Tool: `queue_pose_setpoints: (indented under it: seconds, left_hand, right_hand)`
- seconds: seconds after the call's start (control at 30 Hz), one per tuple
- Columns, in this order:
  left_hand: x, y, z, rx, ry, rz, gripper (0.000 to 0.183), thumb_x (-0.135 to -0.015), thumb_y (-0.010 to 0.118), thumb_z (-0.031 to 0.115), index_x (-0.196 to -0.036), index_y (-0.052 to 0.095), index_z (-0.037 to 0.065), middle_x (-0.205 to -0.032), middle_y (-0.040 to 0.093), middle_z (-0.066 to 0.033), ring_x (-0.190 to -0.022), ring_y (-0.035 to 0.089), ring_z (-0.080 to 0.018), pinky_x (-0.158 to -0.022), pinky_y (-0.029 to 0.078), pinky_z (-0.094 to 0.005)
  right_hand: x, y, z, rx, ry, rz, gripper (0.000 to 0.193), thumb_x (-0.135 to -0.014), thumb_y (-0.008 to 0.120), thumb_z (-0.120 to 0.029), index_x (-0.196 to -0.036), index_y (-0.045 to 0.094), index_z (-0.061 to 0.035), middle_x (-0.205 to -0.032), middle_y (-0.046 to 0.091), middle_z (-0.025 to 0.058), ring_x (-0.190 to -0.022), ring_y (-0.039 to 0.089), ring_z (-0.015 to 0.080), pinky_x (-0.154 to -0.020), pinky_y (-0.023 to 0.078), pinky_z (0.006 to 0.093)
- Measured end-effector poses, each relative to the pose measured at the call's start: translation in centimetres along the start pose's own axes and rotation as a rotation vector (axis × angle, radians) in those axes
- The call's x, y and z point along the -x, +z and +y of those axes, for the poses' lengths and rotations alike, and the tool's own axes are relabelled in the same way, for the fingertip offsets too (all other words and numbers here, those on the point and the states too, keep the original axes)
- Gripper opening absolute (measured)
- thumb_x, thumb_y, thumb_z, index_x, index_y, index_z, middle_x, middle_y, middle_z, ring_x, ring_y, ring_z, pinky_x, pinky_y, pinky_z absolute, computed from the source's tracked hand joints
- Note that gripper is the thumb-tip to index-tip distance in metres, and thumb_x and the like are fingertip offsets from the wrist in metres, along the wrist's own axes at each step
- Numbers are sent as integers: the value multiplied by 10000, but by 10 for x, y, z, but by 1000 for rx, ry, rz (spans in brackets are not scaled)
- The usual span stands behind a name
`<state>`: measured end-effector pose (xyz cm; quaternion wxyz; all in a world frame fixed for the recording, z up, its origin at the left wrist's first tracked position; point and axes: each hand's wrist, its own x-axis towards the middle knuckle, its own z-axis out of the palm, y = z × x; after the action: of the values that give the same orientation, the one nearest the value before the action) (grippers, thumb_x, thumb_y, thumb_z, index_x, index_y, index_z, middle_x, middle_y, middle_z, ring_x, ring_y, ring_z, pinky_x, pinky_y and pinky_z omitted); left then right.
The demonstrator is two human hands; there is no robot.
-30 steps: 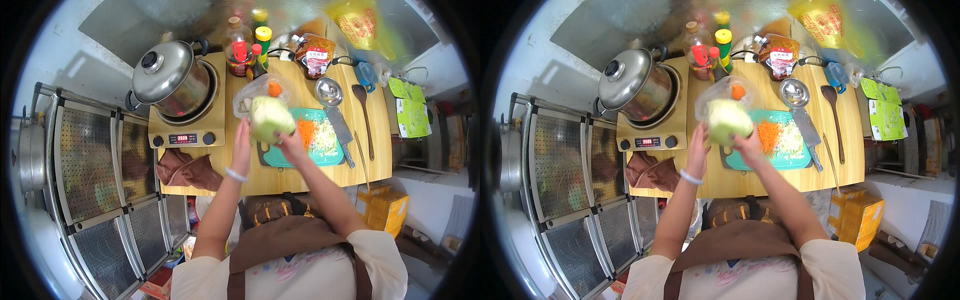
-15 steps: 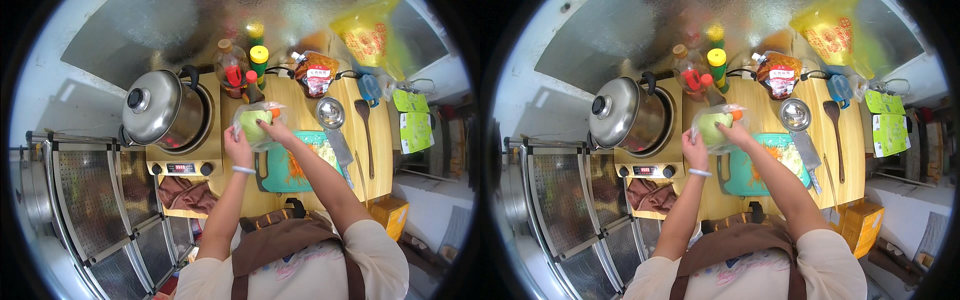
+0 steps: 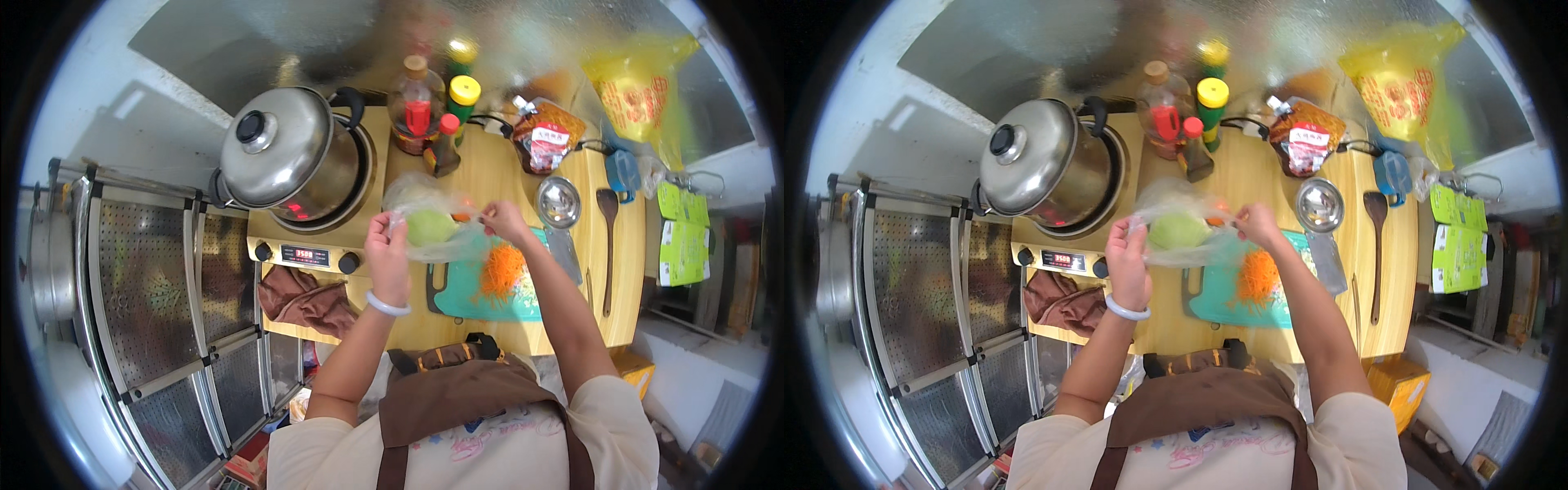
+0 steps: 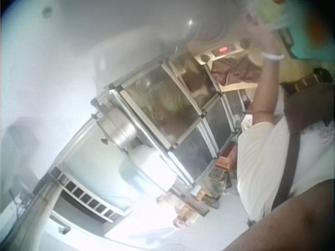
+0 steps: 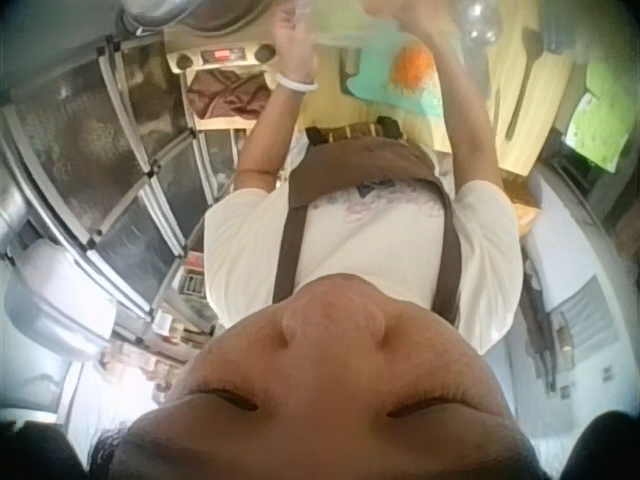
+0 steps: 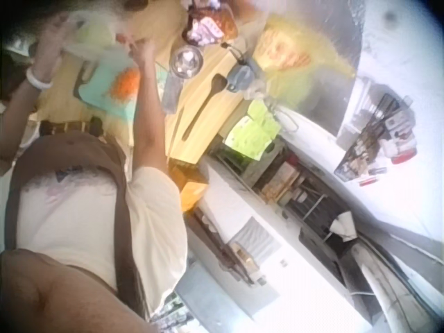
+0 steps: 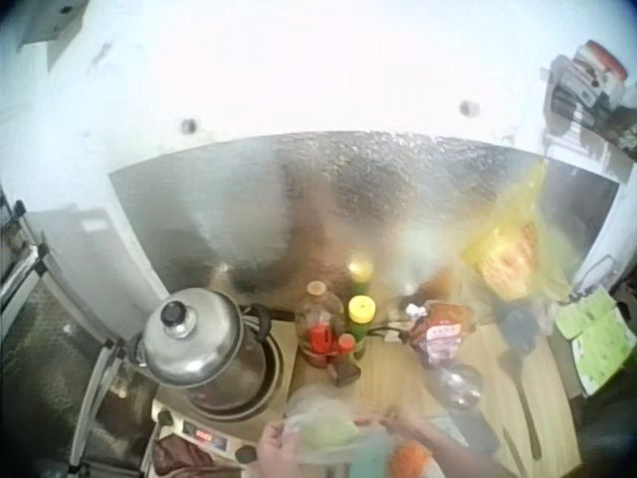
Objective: The person removes a package from a cabinet, opens a plastic bag of food using scissors, and organizes various frozen food items inside a chest freezer. They then handle skewered food items on a tray and place them into a large pot of simmering broth.
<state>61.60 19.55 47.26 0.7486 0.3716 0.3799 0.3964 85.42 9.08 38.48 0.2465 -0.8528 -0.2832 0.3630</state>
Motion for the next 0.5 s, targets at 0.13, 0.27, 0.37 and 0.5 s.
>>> queue_pose_setpoints:
  seconds: [0.13,0.27,0.37,0.5]
  left_hand:
    - [19,-8,12,-99,55,-8,162,-917,586,46,-1062,516,28,-921,574,13,-755,491,-26,-663,398,-184]
    - [44,-23,11,-283,115,-102,260,-895,611,61,-1134,507,50,-840,540,21,-712,461,-32,-606,376,-195]
    - [74,-27,8,-677,-38,-398,411,-875,630,116,-1256,480,76,-917,570,-49,-795,526,-117,-681,439,-263]
    - [128,-51,-14,-1332,322,-612,512,-842,620,195,-1318,465,86,-1104,569,-159,-946,588,-313,-782,502,-446]
  right_hand:
    - [44,-33,-91,-125,-266,353,134,-873,633,-143,-907,631,-14,-714,659,110,-621,654,177,-560,507,321]
    - [108,-60,-271,-89,-764,344,235,-871,634,-180,-1053,570,-45,-674,623,99,-628,652,214,-597,503,357]
    - [74,-11,-366,126,-1233,288,337,-899,603,-207,-1205,523,-91,-937,641,115,-874,616,258,-775,494,386]
    - [3,54,-413,644,-1221,295,545,-860,616,-378,-1326,482,-131,-1237,562,194,-1160,526,359,-947,463,447]
